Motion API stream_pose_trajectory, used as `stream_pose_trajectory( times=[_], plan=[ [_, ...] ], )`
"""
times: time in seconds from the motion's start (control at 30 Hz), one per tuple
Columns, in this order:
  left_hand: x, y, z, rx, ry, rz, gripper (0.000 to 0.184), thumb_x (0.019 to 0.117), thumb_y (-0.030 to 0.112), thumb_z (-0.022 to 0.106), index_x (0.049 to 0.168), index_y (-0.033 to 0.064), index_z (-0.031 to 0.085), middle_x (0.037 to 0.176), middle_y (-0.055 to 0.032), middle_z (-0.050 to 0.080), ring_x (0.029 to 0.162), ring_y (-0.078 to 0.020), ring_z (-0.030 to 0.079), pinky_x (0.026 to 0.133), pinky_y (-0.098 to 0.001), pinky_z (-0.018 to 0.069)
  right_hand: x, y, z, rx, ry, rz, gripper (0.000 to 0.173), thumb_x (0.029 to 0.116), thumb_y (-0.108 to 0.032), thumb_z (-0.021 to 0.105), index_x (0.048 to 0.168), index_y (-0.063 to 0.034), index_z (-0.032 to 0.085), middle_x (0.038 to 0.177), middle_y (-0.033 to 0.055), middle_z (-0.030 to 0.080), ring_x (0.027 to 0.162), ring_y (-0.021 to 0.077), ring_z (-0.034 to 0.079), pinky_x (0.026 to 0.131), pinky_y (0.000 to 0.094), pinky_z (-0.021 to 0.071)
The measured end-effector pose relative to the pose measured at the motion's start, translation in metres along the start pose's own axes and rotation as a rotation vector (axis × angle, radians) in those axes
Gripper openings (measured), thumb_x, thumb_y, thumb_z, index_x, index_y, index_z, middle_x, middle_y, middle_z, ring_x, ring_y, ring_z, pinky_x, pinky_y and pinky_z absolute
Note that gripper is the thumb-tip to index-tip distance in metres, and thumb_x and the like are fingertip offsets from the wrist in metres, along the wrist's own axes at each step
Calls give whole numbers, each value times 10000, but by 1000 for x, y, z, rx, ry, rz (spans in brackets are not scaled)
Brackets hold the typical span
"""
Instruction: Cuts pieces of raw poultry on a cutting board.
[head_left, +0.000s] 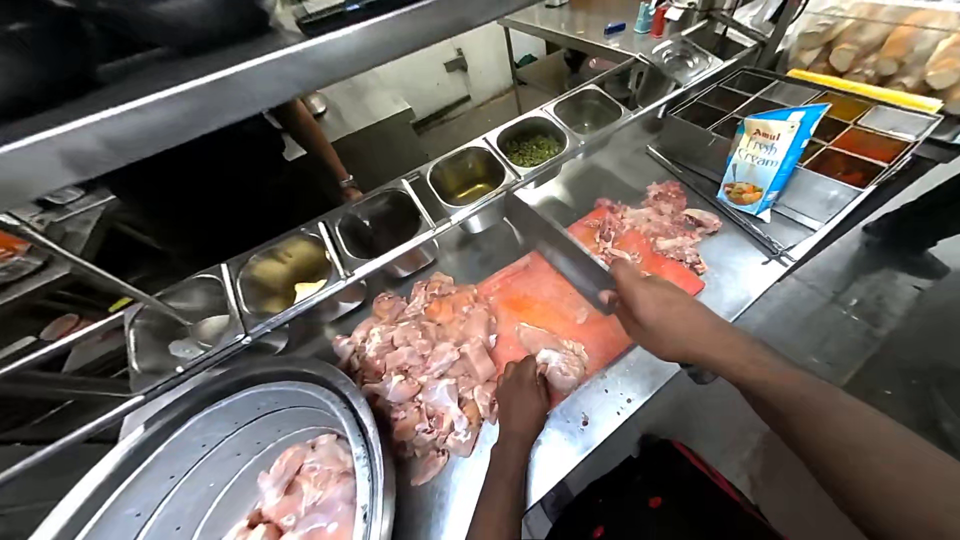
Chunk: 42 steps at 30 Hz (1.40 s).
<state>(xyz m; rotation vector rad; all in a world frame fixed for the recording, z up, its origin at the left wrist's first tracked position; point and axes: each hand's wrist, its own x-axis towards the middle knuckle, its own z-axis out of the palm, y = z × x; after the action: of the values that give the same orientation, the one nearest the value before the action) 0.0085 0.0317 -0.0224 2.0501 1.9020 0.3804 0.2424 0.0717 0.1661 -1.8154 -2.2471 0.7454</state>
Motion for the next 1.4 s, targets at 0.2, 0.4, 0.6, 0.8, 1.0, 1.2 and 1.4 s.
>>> stream_pose_trajectory(
  times=[0.2, 0.4, 0.6, 0.8, 1.0, 1.2, 1.4],
  plan=[
    [-3, -1, -2, 11, -19, 12, 315, 1044, 202, 483, 1191, 21, 694, 1126, -182, 704, 1106, -368, 661, 972, -532, 525, 16, 11, 115, 7, -359, 133, 378, 1010, -181, 568, 1342, -35, 460, 1030, 215, 670, 965, 409, 700, 817, 599, 566],
    [-12, 1, -9, 54, 33, -4, 287, 1048, 213, 481, 1096, 25, 693, 1015, -161, 706, 1037, -349, 679, 935, -510, 547, 15, 16, 111, 10, -425, 144, 293, 1056, -225, 520, 1290, -59, 460, 999, 191, 654, 884, 368, 706, 750, 542, 581],
    [-25, 6, -13, 52, 66, -80, 301, 1050, 197, 461, 1134, 29, 697, 1025, -173, 712, 1016, -358, 694, 908, -521, 562, -47, 35, 95, -25, -537, 207, 389, 1051, -192, 509, 1383, -22, 400, 1084, 257, 642, 1020, 454, 677, 843, 619, 553],
    [-32, 14, -28, -44, -38, -18, 326, 1049, 183, 426, 1147, -13, 668, 1044, -195, 684, 1049, -356, 673, 953, -502, 540, -25, 14, 97, -46, -467, 192, 397, 1013, -139, 559, 1379, -38, 441, 1160, 242, 652, 1077, 437, 672, 868, 615, 544],
    [-54, 11, -59, -33, 35, -73, 396, 1073, 227, 377, 1199, -15, 663, 1065, -207, 705, 1044, -368, 693, 944, -551, 542, 13, 13, 104, -130, -352, 133, 417, 951, -111, 632, 1319, -36, 451, 1086, 208, 666, 1025, 403, 699, 823, 573, 574],
    [-75, 14, -82, 93, -19, -267, 402, 1102, 280, 361, 1240, 35, 649, 1058, -200, 710, 1041, -378, 695, 921, -564, 542, 29, 46, 89, -98, -272, 208, 447, 960, -160, 629, 1348, -21, 454, 1134, 243, 662, 1031, 439, 689, 821, 621, 561],
    [-90, 15, -81, -20, -30, -340, 415, 1114, 305, 352, 1255, 30, 629, 1012, -186, 708, 974, -350, 700, 901, -563, 543, 42, 56, 57, -103, -188, 256, 470, 955, -151, 628, 1366, -25, 436, 1088, 245, 668, 992, 430, 700, 800, 605, 566]
  ],
)
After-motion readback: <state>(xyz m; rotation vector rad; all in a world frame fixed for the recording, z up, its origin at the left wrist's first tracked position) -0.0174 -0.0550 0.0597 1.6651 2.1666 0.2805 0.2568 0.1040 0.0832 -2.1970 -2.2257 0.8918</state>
